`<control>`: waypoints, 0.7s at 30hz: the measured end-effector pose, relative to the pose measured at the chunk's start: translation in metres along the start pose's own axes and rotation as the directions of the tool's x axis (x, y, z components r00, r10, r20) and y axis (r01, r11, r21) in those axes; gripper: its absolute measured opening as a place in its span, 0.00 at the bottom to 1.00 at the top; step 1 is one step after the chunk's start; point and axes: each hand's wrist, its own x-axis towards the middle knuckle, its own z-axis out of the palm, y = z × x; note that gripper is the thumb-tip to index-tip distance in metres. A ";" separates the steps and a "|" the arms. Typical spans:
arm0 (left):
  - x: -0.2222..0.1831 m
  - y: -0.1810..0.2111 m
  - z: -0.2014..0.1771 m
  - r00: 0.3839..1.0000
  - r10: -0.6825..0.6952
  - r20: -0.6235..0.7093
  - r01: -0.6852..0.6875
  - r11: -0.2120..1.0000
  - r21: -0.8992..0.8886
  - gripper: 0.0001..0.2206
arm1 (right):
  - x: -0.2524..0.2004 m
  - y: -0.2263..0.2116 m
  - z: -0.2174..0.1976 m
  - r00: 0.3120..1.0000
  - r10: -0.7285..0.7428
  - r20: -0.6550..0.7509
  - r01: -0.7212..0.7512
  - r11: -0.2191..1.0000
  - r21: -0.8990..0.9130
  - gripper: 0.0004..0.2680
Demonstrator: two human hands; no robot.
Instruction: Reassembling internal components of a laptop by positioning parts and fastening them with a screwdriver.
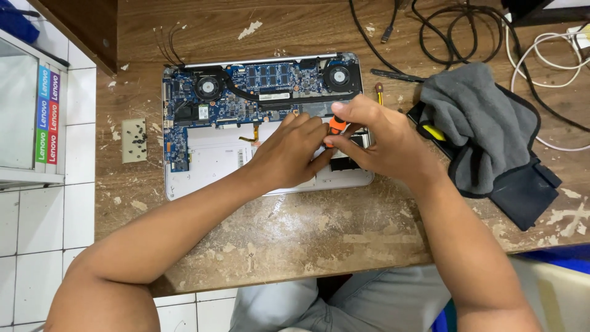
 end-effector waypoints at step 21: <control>-0.002 -0.003 0.003 0.999 -0.016 0.038 0.016 1.000 0.002 0.06 | -0.007 0.007 -0.003 0.999 0.034 -0.005 -0.034 0.999 -0.033 0.17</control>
